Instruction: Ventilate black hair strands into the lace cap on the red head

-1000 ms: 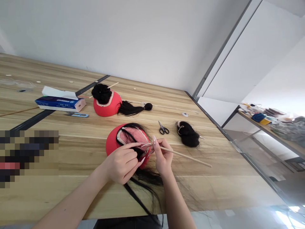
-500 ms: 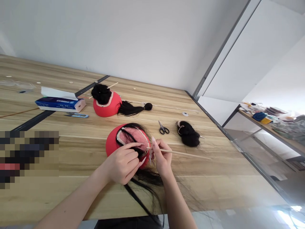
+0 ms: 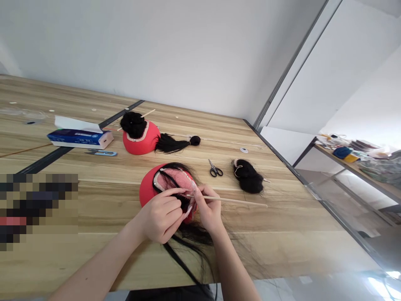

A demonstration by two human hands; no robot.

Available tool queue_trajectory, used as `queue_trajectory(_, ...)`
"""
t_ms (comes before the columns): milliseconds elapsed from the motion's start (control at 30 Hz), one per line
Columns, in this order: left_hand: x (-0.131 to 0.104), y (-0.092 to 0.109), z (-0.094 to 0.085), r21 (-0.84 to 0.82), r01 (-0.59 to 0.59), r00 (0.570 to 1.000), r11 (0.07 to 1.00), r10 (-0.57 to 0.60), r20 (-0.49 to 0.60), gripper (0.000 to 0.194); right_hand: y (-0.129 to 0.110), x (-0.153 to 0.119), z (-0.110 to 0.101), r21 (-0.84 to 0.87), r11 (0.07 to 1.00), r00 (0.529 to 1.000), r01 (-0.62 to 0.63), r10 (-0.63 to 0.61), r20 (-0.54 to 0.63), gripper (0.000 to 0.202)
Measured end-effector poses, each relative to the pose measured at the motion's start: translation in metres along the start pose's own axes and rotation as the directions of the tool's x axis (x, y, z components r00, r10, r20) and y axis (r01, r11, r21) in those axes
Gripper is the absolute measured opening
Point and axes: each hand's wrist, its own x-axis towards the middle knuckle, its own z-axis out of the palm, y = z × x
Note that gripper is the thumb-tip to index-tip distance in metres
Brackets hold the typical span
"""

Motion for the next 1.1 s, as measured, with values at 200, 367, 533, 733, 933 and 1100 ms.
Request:
queue_trajectory(200,-0.0004,-0.0004,0.0004,-0.005,0.001,1.000,1.000,-0.001,-0.008,0.025,0.0008,0.0019,0.0029,-0.045,0.999,1.000,0.008,-0.009,-0.022,0.039)
queue_trajectory(367,0.0000,0.0003,-0.0002,-0.008,0.006,1.000,1.000,-0.006,-0.010,0.026,0.0026,0.0023,0.0031,-0.024,1.000,1.000,0.007,-0.007,-0.015,0.037)
queue_trajectory(533,0.0002,0.0006,-0.0002,-0.006,0.008,1.000,1.000,-0.008,-0.006,0.026,0.0012,0.0022,0.0027,-0.044,0.999,1.000,0.014,-0.015,-0.012,0.037)
queue_trajectory(733,-0.0003,0.0004,-0.0003,-0.003,0.016,1.000,1.000,-0.016,-0.004,0.026,0.0005,0.0015,0.0030,-0.086,0.996,0.999,0.031,-0.032,-0.012,0.037)
queue_trajectory(933,-0.0007,0.0005,0.0000,-0.013,0.016,1.000,1.000,-0.016,-0.005,0.026,0.0052,0.0013,0.0023,-0.093,0.995,0.999,0.039,-0.040,-0.014,0.035)
queue_trajectory(1100,-0.0010,0.0003,0.0005,-0.022,0.008,1.000,1.000,-0.008,-0.011,0.025,0.0037,0.0023,0.0022,-0.076,0.996,0.999,0.043,-0.044,-0.009,0.036)
